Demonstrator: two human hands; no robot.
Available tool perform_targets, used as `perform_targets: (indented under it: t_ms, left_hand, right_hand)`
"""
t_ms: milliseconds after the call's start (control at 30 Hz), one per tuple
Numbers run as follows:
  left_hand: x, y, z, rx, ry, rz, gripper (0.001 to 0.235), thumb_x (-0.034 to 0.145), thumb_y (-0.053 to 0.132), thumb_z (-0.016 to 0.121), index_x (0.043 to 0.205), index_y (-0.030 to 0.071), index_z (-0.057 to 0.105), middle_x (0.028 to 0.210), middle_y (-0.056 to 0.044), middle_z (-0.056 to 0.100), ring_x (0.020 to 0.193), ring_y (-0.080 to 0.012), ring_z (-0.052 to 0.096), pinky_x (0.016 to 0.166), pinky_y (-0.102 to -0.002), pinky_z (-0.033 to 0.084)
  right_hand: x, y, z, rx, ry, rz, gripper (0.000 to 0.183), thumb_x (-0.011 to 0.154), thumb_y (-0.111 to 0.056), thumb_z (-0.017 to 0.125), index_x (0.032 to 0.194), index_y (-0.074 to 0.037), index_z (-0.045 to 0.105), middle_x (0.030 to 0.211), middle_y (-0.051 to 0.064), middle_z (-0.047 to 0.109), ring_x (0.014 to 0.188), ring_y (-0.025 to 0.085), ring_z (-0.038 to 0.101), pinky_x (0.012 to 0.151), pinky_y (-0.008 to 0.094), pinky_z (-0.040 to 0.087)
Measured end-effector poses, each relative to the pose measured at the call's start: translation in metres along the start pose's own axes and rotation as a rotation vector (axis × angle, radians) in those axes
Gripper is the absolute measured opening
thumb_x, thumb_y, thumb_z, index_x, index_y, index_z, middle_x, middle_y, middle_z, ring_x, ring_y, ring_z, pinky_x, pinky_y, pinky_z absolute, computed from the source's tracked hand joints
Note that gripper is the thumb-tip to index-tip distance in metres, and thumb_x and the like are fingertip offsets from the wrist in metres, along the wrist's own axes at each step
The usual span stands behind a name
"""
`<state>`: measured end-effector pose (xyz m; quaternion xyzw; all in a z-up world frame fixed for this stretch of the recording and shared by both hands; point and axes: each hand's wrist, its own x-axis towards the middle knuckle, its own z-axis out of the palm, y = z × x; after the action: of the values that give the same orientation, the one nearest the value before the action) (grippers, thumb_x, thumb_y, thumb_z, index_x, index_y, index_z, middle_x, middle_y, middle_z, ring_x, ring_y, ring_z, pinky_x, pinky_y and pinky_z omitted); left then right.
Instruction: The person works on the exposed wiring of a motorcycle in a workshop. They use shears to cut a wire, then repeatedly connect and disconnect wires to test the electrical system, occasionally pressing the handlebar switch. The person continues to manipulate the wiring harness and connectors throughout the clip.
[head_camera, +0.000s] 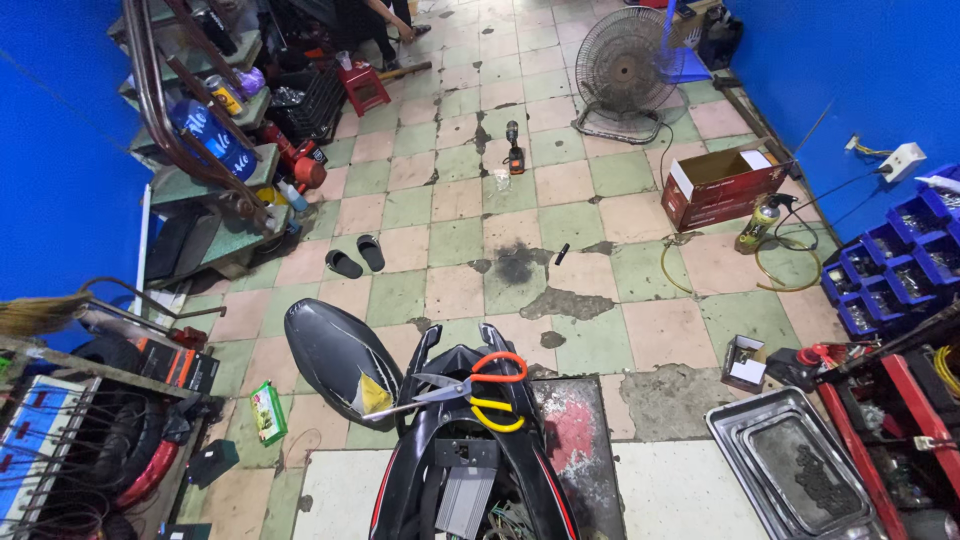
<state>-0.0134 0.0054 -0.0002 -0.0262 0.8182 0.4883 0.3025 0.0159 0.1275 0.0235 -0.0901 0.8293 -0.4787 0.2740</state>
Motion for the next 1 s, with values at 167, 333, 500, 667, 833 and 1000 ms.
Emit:
perform_targets:
  t_ms: [167,333,500,667,833,1000]
  left_hand:
    - [-0.033,-0.052,-0.021,-0.052,0.106,-0.076,0.036,0.088,0.032,0.073,0.109,0.003,0.079,0.096,-0.014,0.082,0.091,-0.0207,0.075,0.084,-0.036,0.055]
    - [-0.134,-0.177,-0.070,-0.083,0.353,-0.109,0.036,0.088,0.033,0.073,0.107,0.004,0.080,0.094,-0.013,0.083,0.089,-0.0187,0.075,0.083,-0.035,0.056]
    - [-0.145,-0.212,-0.051,-0.266,0.408,-0.038,0.024,0.090,0.024,0.074,0.094,0.001,0.079,0.083,-0.011,0.078,0.077,-0.0176,0.068,0.073,-0.034,0.054]
    - [-0.171,-0.212,-0.052,-0.225,0.694,-0.067,0.022,0.092,0.023,0.071,0.090,0.001,0.075,0.081,-0.011,0.075,0.074,-0.0203,0.070,0.073,-0.035,0.055]
    - [-0.197,-0.220,-0.087,-0.129,0.630,-0.186,0.021,0.092,0.024,0.071,0.094,0.004,0.076,0.087,-0.012,0.077,0.080,-0.0247,0.074,0.076,-0.037,0.056]
    - [-0.200,-0.204,-0.098,-0.065,0.596,-0.156,0.021,0.090,0.024,0.071,0.094,0.004,0.075,0.090,-0.013,0.077,0.087,-0.0310,0.074,0.080,-0.040,0.055]
  right_hand:
    - [0.005,0.009,0.059,-0.055,-0.022,-0.043,0.018,0.075,-0.013,0.070,0.090,-0.006,0.076,0.089,0.018,0.074,0.083,0.033,0.071,0.075,0.044,0.056]
    - [0.019,-0.006,0.157,-0.179,-0.024,-0.254,0.018,0.075,-0.012,0.070,0.090,-0.006,0.076,0.089,0.019,0.073,0.083,0.034,0.070,0.074,0.045,0.056]
    - [0.005,-0.005,0.157,-0.157,0.011,-0.207,0.018,0.086,-0.019,0.073,0.096,-0.004,0.072,0.095,0.017,0.073,0.093,0.037,0.071,0.082,0.045,0.055]
    - [-0.033,-0.039,0.140,-0.218,0.187,-0.110,0.033,0.083,-0.020,0.077,0.108,0.000,0.068,0.097,0.022,0.071,0.088,0.042,0.068,0.075,0.047,0.054]
    - [-0.079,-0.059,0.101,0.202,0.240,0.191,0.017,0.096,-0.016,0.065,0.105,-0.001,0.064,0.088,0.009,0.075,0.081,0.019,0.073,0.074,0.035,0.059]
    - [-0.103,-0.071,0.071,0.512,0.449,0.185,0.014,0.102,-0.010,0.059,0.112,0.001,0.059,0.091,0.011,0.074,0.076,0.018,0.072,0.069,0.032,0.059]
